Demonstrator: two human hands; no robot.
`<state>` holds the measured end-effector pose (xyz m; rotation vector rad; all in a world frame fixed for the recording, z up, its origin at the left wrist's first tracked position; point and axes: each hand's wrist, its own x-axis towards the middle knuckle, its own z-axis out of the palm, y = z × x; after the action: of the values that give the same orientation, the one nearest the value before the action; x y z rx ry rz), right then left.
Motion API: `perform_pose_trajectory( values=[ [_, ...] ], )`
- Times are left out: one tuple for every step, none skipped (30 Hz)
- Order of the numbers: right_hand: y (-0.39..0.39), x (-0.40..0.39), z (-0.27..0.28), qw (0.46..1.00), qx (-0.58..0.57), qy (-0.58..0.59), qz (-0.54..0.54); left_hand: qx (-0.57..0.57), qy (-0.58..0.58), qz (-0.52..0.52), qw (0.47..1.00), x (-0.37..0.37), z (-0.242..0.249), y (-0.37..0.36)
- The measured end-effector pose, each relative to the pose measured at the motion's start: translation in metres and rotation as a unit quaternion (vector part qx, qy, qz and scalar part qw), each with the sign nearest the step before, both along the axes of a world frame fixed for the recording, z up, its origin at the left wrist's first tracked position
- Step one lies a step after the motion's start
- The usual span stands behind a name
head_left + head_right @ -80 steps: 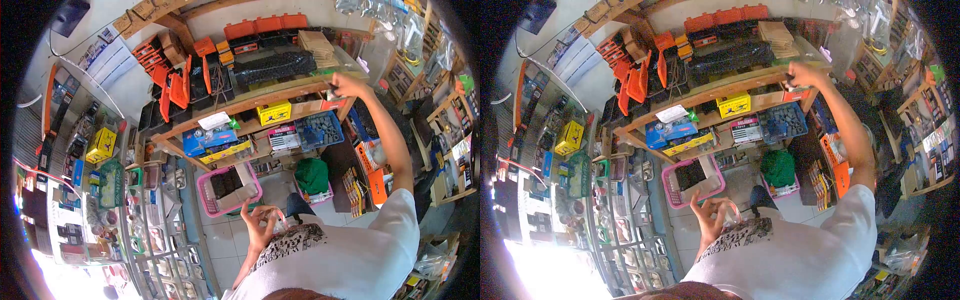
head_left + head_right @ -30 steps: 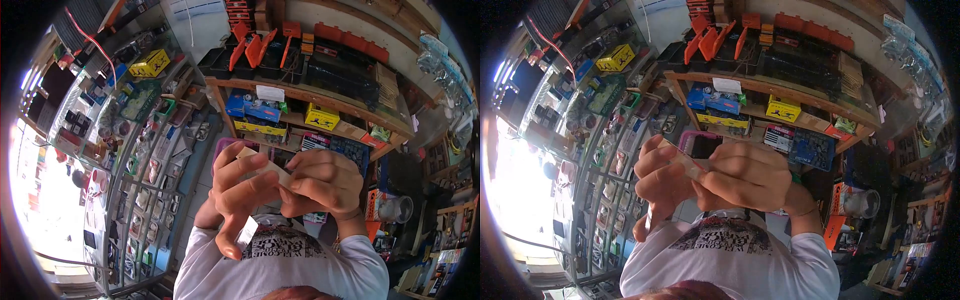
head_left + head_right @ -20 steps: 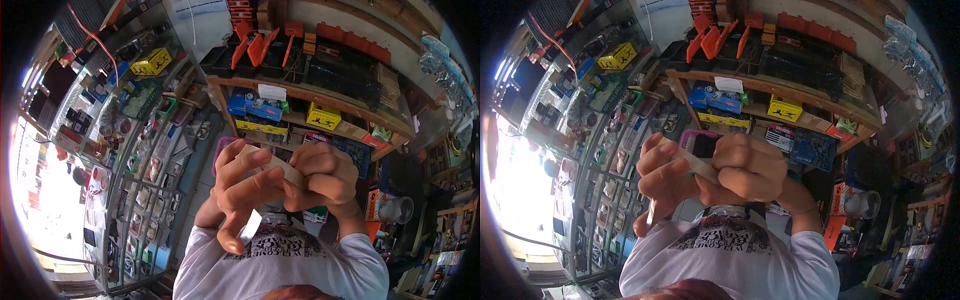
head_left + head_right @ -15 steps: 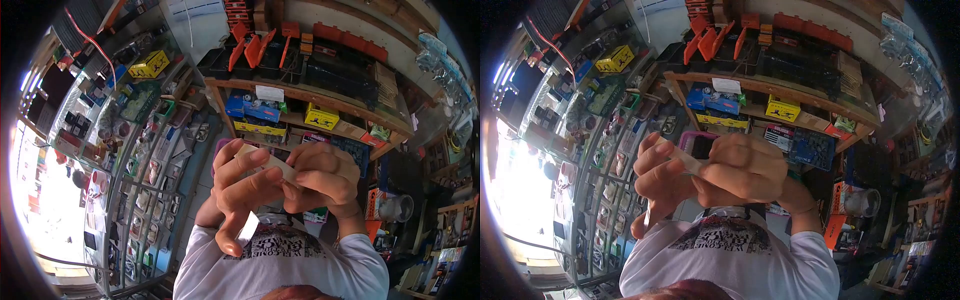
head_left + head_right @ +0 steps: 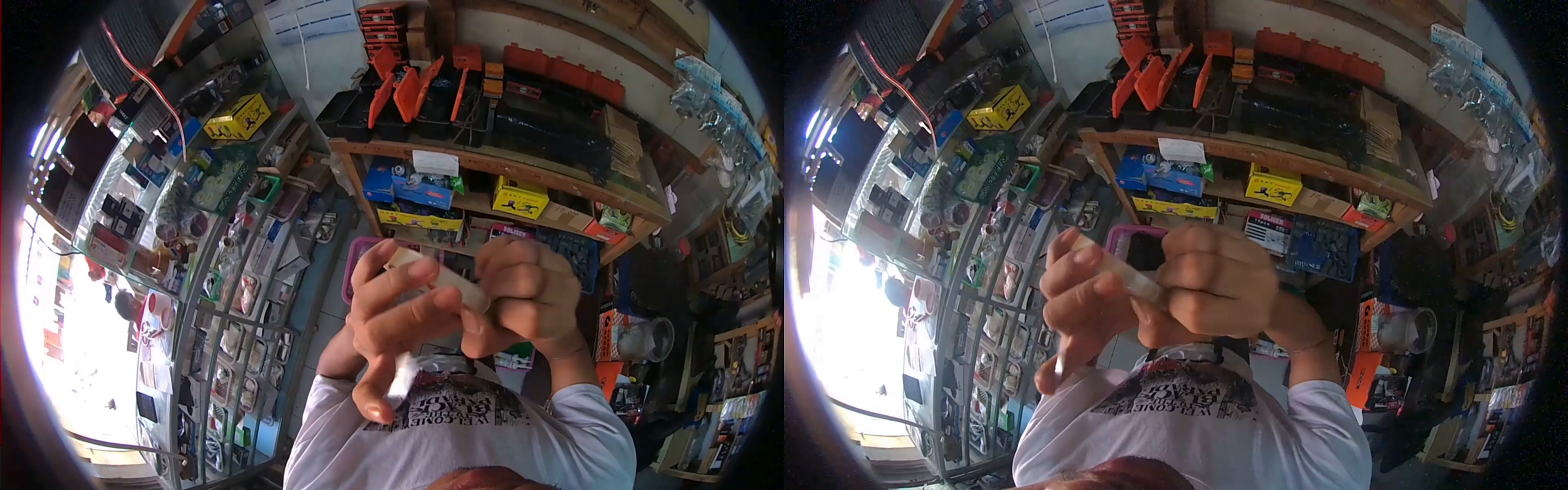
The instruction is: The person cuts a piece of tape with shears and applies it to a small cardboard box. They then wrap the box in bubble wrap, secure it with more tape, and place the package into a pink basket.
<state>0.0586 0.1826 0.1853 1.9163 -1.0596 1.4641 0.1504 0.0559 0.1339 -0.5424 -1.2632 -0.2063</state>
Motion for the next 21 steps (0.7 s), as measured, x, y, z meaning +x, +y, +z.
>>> perform_pose_trajectory(
  values=[
    [-0.004, 0.002, -0.002, 1.0, -0.014, -0.022, 0.004, -0.003, -0.018, -0.003, 1.0, 0.004, 0.0, -0.003],
    [-0.009, 0.005, -0.005, 0.999, -0.03, -0.041, 0.009, -0.006, -0.056, -0.01, 0.998, 0.013, 0.0, -0.006],
    [-0.014, 0.004, -0.004, 0.997, -0.046, -0.059, 0.014, -0.008, -0.09, -0.014, 0.996, 0.019, 0.002, -0.01],
    [-0.014, 0.002, 0.002, 0.997, -0.031, -0.06, 0.027, -0.01, -0.123, -0.019, 0.992, 0.025, 0.004, -0.013],
    [-0.013, 0.0, 0.01, 0.997, -0.017, -0.061, 0.039, -0.012, -0.153, -0.022, 0.988, 0.03, 0.007, -0.016],
    [-0.012, -0.002, 0.016, 0.997, -0.003, -0.063, 0.05, -0.014, -0.177, -0.028, 0.984, 0.034, 0.013, -0.02],
    [-0.01, -0.006, 0.022, 0.998, 0.012, -0.046, 0.052, -0.014, -0.2, -0.033, 0.979, 0.037, 0.019, -0.024],
    [-0.008, -0.009, 0.026, 0.998, 0.029, -0.03, 0.053, -0.011, -0.218, -0.042, 0.975, 0.04, 0.027, -0.025],
    [-0.005, -0.014, 0.031, 0.998, 0.045, -0.012, 0.053, -0.005, -0.225, -0.048, 0.973, 0.039, 0.032, -0.026],
    [-0.002, -0.017, 0.037, 0.997, 0.061, 0.005, 0.051, 0.001, -0.231, -0.053, 0.972, 0.037, 0.036, -0.027],
    [0.002, -0.018, 0.042, 0.997, 0.073, -0.013, 0.036, 0.01, -0.228, -0.057, 0.972, 0.033, 0.039, -0.027],
    [0.004, -0.022, 0.045, 0.997, 0.07, -0.011, 0.042, 0.011, -0.252, -0.052, 0.966, 0.034, 0.045, -0.026],
    [0.005, -0.027, 0.048, 0.997, 0.068, -0.008, 0.047, 0.012, -0.275, -0.046, 0.96, 0.035, 0.05, -0.026],
    [0.007, -0.032, 0.051, 0.997, 0.065, -0.006, 0.05, 0.013, -0.299, -0.04, 0.953, 0.036, 0.056, -0.026],
    [0.01, -0.035, 0.054, 0.996, 0.073, -0.005, 0.049, 0.012, -0.309, -0.048, 0.95, 0.031, 0.057, -0.026],
    [0.014, -0.038, 0.056, 0.996, 0.081, -0.007, 0.044, 0.01, -0.322, -0.06, 0.945, 0.025, 0.056, -0.024],
    [0.02, -0.04, 0.058, 0.995, 0.089, -0.01, 0.035, 0.01, -0.295, -0.052, 0.954, 0.017, 0.053, -0.021],
    [0.025, -0.043, 0.057, 0.996, 0.091, -0.008, 0.021, 0.01, -0.269, -0.047, 0.962, 0.008, 0.047, -0.018],
    [0.029, -0.048, 0.053, 0.996, 0.093, -0.007, 0.005, 0.01, -0.243, -0.043, 0.969, -0.002, 0.043, -0.014],
    [0.032, -0.051, 0.049, 0.995, 0.094, -0.008, -0.011, 0.015, -0.249, -0.039, 0.968, -0.009, 0.039, -0.011],
    [0.036, -0.053, 0.045, 0.995, 0.094, 0.004, -0.04, 0.02, -0.257, -0.034, 0.966, -0.013, 0.035, -0.009]
  ],
)
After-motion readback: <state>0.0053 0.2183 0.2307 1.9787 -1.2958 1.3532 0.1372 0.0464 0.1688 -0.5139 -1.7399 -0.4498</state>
